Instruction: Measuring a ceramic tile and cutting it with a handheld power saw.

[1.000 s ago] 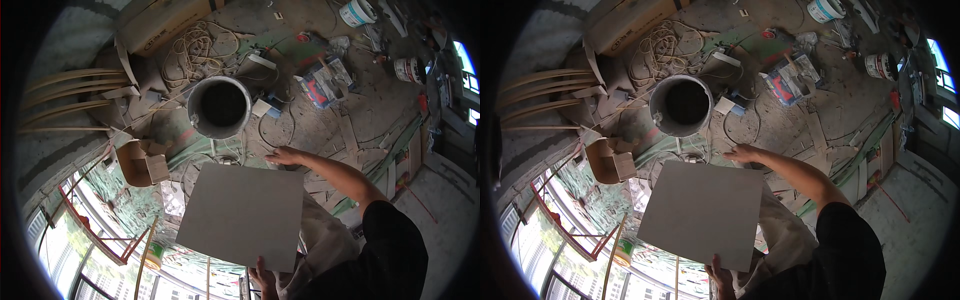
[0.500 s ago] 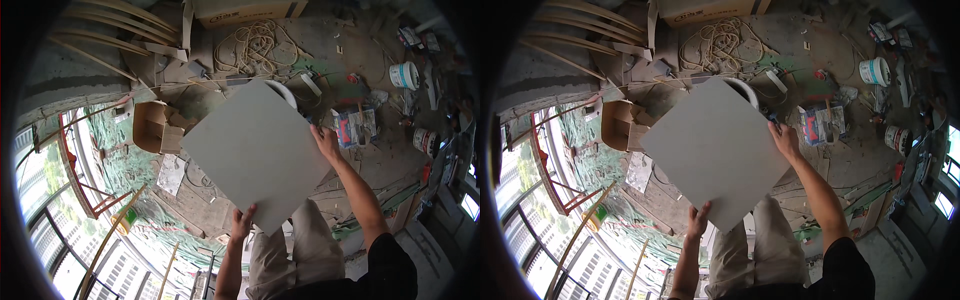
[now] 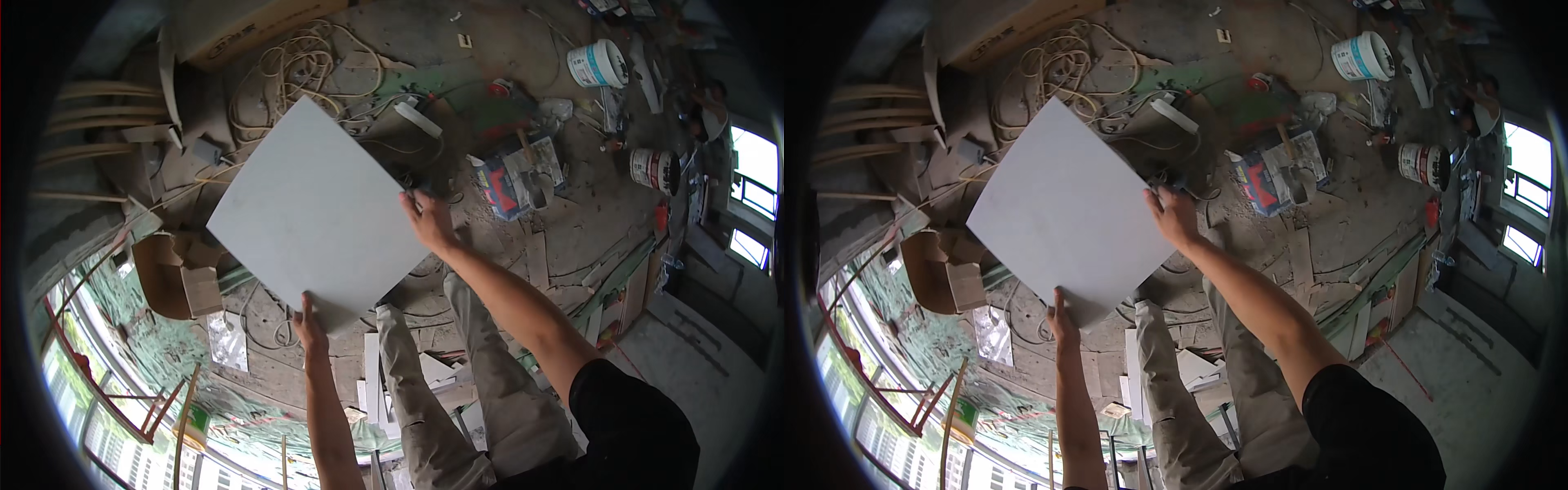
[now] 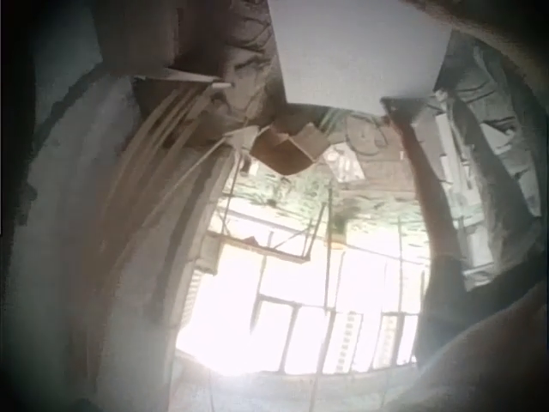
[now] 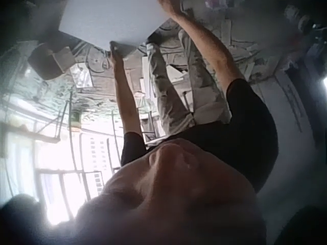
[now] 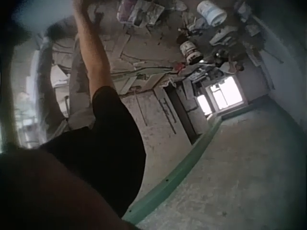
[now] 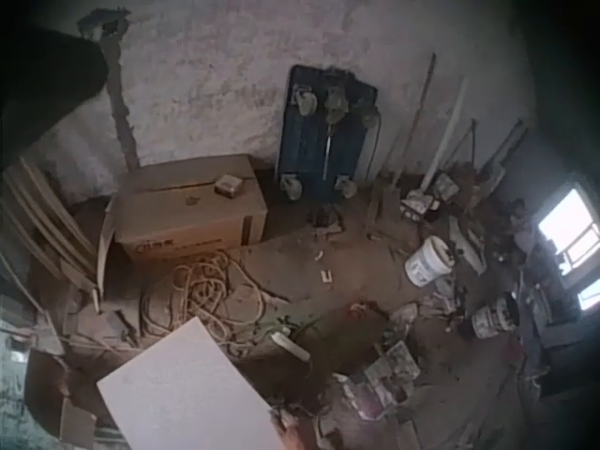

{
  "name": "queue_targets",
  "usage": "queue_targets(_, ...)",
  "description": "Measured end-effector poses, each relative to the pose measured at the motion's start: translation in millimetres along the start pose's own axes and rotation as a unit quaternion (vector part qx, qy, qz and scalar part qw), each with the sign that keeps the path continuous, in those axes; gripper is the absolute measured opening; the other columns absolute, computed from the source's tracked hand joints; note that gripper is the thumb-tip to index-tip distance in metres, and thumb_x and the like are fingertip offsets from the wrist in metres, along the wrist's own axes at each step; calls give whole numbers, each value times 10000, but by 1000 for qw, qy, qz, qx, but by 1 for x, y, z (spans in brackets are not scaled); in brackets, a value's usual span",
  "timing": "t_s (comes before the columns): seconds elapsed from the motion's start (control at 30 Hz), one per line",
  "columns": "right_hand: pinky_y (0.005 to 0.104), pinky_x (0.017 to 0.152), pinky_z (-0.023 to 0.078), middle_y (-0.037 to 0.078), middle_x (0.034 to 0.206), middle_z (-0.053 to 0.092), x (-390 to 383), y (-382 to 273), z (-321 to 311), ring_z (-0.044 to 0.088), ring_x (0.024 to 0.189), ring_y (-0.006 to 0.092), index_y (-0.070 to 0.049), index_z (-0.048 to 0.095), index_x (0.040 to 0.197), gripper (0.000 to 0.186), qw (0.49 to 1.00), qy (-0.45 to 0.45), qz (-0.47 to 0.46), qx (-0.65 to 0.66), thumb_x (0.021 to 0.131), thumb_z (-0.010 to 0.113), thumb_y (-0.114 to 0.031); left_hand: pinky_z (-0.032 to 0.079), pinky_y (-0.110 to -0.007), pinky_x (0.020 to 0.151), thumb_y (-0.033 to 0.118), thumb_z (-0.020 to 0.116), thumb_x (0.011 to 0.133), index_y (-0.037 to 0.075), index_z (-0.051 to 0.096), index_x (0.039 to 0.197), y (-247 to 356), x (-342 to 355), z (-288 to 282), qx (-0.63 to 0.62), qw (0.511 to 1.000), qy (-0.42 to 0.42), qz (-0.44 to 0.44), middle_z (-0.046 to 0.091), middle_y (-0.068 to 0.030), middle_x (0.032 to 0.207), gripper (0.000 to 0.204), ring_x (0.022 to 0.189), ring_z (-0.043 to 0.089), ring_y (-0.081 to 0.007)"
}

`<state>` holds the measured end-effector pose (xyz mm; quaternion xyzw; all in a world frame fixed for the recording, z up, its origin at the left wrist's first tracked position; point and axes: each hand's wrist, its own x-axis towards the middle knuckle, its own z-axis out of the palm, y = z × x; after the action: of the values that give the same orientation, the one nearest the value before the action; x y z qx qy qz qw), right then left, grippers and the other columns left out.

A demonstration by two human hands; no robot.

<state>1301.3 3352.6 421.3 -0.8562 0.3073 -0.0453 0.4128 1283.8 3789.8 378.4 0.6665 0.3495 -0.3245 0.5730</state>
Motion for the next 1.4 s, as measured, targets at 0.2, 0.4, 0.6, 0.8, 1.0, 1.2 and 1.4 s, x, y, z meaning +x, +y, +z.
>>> queue_targets(0.2, 566, 729, 539, 272, 839, 703, -30, 140, -29, 711, 845, 478, -29, 710, 917, 391, 986, -151, 66, 3, 1096, 620, -365, 541, -421, 975, 549, 755, 1038, -71, 631, 1367, -23, -7, 38, 28, 985, 158, 59, 695, -157, 1252, 712, 1120, 642, -243)
queue_targets(0.4, 524, 736, 581, 226, 918, 783, 37, 352, -44, 766, 857, 437, -31, 767, 982, 435, 976, -92, 190, -58, 1063, 656, -444, 491, -510, 1102, 702, 583, 1072, -56, 467, 1575, -91, -17, 79, 97, 979, 166, 71, 537, -241, 1525, 918, 1373, 564, -361)
queue_targets(0.6, 480, 776, 598, 252, 997, 786, 100, 348, 90, 785, 1001, 366, -7, 795, 1138, 478, 928, -189, 308, 90, 1033, 672, -457, 471, -475, 1203, 704, 559, 1070, 74, 276, 1715, -111, -44, 92, -83, 973, 204, 71, 395, -188, 1672, 945, 1506, 451, -359)
queue_targets(0.8, 426, 677, 577, 232, 935, 775, 60, 349, 90, 765, 847, 315, 14, 774, 1015, 198, 888, -121, 377, 232, 858, 746, -103, 489, -339, 1035, 710, 648, 1026, 303, 332, 1721, -120, -37, 77, -126, 982, 138, 23, 490, -39, 1629, 865, 1355, 552, -238)
queue_targets(1.0, 358, 657, 557, 30, 822, 691, -80, 318, -28, 678, 709, 178, -93, 697, 1004, 141, 616, 26, 463, 636, 906, 778, -155, 473, -502, 1160, 604, 663, 1069, 54, 413, 1657, -107, -44, 64, -24, 993, 93, 67, 483, -185, 1636, 842, 1454, 509, -331)
queue_targets(1.2, 321, 642, 392, -62, 755, 450, -104, 222, -189, 413, 641, 117, -187, 562, 1008, 318, 677, 37, 473, 562, 1056, 724, -457, 517, -452, 1083, 505, 715, 1077, -16, 521, 1550, -83, -48, 59, -25, 993, 101, 48, 644, -157, 1456, 731, 1283, 626, -263)
queue_targets(1.4, 305, 621, 349, -52, 764, 454, -136, 31, -309, 394, 622, 96, -160, 550, 1055, 522, 760, -49, 336, 554, 1137, 444, -664, 630, -387, 817, 527, 760, 1041, 6, 641, 1275, -91, -40, 45, -42, 992, 102, 56, 662, -87, 1157, 584, 1031, 668, -205)
